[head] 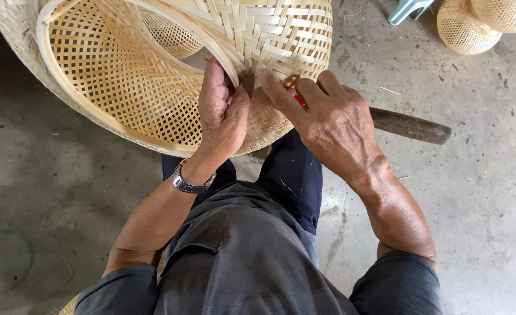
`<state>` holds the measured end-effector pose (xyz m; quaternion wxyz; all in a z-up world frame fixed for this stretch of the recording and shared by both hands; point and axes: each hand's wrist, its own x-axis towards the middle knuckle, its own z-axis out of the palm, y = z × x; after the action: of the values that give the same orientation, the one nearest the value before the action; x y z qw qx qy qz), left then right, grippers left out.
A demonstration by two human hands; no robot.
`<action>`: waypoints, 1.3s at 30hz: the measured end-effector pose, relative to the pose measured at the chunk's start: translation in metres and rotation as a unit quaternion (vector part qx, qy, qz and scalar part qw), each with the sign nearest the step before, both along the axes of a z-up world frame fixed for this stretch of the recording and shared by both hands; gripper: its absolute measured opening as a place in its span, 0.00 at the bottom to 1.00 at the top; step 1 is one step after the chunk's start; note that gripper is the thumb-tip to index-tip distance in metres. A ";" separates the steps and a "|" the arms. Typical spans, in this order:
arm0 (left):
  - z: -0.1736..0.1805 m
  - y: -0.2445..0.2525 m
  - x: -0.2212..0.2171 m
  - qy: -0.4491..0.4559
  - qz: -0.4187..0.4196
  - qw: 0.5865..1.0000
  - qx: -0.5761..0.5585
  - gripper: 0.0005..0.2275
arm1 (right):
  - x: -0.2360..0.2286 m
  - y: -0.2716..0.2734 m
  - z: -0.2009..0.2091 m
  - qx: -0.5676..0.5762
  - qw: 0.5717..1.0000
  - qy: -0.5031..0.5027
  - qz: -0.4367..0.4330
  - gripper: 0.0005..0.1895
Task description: The person is weaving a large basket using thin strips of bamboo or rattan. They use a red-handled tool to tuck and secure the strips into the existing weave pattern, working methodically around the basket's rim.
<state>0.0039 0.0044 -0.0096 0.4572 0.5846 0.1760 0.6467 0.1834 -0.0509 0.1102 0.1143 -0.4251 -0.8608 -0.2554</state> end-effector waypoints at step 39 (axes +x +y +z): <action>0.046 0.071 -0.014 -0.124 0.055 0.991 0.000 0.09 | 0.020 0.035 -0.117 -0.286 0.645 0.705 -0.078 0.27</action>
<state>-0.0101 0.0752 0.0364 0.4396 0.4891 0.1500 0.7383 0.2037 -0.0160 -0.0067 0.5387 -0.5539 -0.5144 0.3720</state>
